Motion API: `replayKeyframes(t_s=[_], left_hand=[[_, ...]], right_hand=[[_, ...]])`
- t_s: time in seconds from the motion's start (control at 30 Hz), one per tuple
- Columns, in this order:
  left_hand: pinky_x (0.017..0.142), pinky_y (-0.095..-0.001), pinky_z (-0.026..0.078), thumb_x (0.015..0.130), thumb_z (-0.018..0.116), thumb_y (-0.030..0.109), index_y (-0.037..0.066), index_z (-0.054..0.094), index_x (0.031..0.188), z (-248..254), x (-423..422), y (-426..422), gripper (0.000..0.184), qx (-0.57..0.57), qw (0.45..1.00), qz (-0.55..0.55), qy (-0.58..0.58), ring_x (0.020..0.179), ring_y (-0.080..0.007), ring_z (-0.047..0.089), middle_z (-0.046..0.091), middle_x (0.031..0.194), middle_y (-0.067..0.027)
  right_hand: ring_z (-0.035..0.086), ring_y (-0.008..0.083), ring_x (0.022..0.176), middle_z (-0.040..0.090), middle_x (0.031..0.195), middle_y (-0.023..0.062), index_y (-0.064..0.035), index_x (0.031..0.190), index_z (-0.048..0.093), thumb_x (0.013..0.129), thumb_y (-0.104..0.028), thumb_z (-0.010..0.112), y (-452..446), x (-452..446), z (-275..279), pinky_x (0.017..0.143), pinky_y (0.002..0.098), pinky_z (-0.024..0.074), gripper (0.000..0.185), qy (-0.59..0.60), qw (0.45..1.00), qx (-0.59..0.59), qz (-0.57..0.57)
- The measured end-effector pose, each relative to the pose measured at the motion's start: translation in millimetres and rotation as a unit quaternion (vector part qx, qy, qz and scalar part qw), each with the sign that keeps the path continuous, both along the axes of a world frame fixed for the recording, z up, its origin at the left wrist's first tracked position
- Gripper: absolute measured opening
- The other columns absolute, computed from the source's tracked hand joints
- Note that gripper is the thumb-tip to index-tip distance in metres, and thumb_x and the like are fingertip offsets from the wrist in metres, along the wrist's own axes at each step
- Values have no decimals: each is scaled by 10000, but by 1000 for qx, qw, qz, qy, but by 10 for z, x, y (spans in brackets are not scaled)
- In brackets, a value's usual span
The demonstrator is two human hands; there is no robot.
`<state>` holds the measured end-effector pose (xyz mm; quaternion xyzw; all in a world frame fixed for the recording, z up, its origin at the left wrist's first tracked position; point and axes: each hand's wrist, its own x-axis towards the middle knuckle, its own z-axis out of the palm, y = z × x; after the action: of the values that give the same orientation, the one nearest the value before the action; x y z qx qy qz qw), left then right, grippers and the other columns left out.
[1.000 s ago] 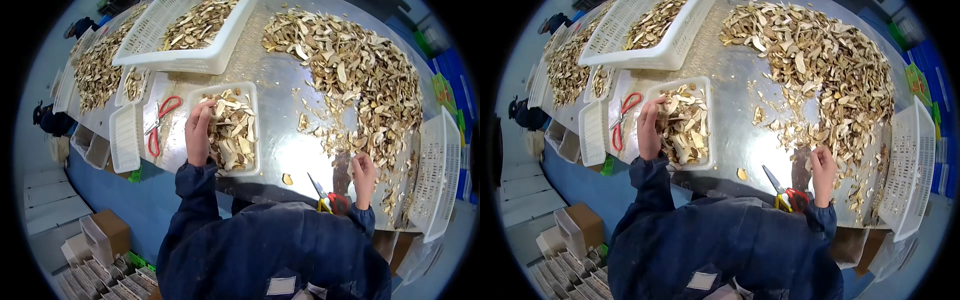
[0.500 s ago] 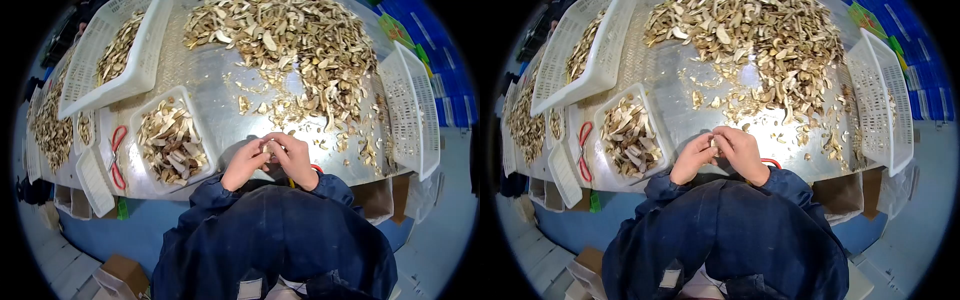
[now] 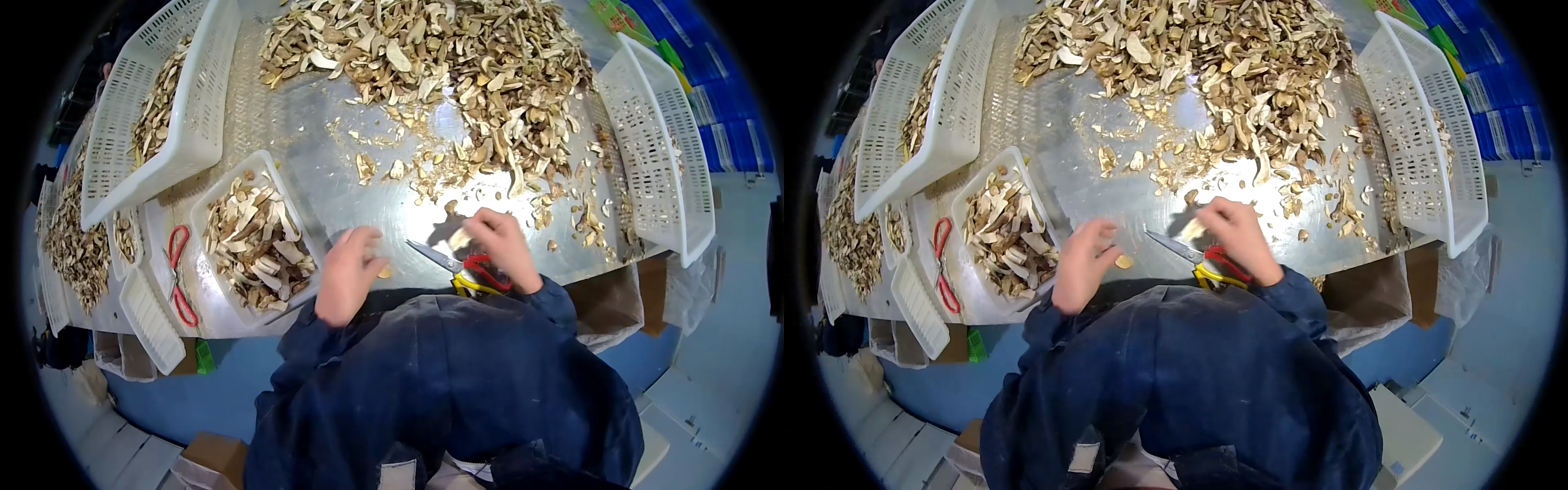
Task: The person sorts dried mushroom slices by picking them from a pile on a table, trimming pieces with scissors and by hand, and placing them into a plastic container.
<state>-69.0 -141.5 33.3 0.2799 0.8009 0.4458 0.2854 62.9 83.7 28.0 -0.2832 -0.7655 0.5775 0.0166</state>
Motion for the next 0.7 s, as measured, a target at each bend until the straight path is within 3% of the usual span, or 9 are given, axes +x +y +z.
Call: replayKeyframes(t_s=[0.17,0.27,0.3,0.37,0.47,0.53,0.6,0.63,0.7], left_hand=[[676,-424,491,760,660,112,76,558,995,-241,280,-157,259,-112,984,-57,126,804,-362,592,550,987,-132],[664,-428,486,778,643,126,82,574,964,-278,289,-64,204,-112,980,-54,153,802,-355,587,561,968,-123],[660,-428,485,786,638,135,82,581,949,-292,264,-37,181,-103,980,-51,160,800,-350,588,568,956,-120],[650,-426,481,798,629,146,70,593,914,-311,204,10,143,-83,983,-40,158,801,-349,587,582,909,-117],[653,-389,471,853,584,156,44,607,869,-416,109,94,115,-40,980,-4,193,798,-329,590,598,821,-120],[657,-360,467,884,557,154,24,599,862,-471,43,145,139,-27,981,9,192,779,-296,605,599,793,-113],[657,-334,457,917,512,168,25,593,882,-517,-8,205,168,45,998,24,-35,756,-236,592,585,778,-80],[657,-321,451,934,490,175,26,590,892,-536,-21,229,185,78,985,31,-151,745,-206,586,578,770,-63],[657,-305,443,947,461,194,40,574,966,-547,8,332,192,208,899,1,-387,746,-164,550,558,807,-41]], right_hand=[[419,31,512,483,606,-48,-59,749,577,885,-174,577,686,692,-175,460,189,309,178,-56,987,-5,-150],[448,82,485,510,578,-4,-33,817,645,863,-207,600,1117,1270,-307,460,249,353,185,-96,964,54,-243],[463,104,491,521,580,21,-29,848,643,863,-210,599,1123,1341,-235,471,266,368,188,-131,934,206,-259],[493,148,504,543,585,71,-20,911,640,864,-218,596,1100,1368,-143,495,299,396,208,-198,808,487,-265],[577,238,579,598,649,146,-14,965,623,853,-246,607,1064,1193,-129,558,355,440,259,-113,888,335,-293],[593,280,621,611,678,152,-18,955,628,824,-288,629,932,861,-193,577,378,448,300,-93,912,311,-252],[610,322,662,625,708,157,-23,945,633,796,-330,651,804,479,-262,595,402,457,341,-71,933,286,-208],[605,313,646,625,720,150,-27,884,635,802,-310,640,778,325,-280,578,396,454,295,-81,911,356,-193],[593,338,659,620,757,139,-36,787,625,783,-313,633,749,72,-283,585,421,456,277,-135,874,435,-169]])
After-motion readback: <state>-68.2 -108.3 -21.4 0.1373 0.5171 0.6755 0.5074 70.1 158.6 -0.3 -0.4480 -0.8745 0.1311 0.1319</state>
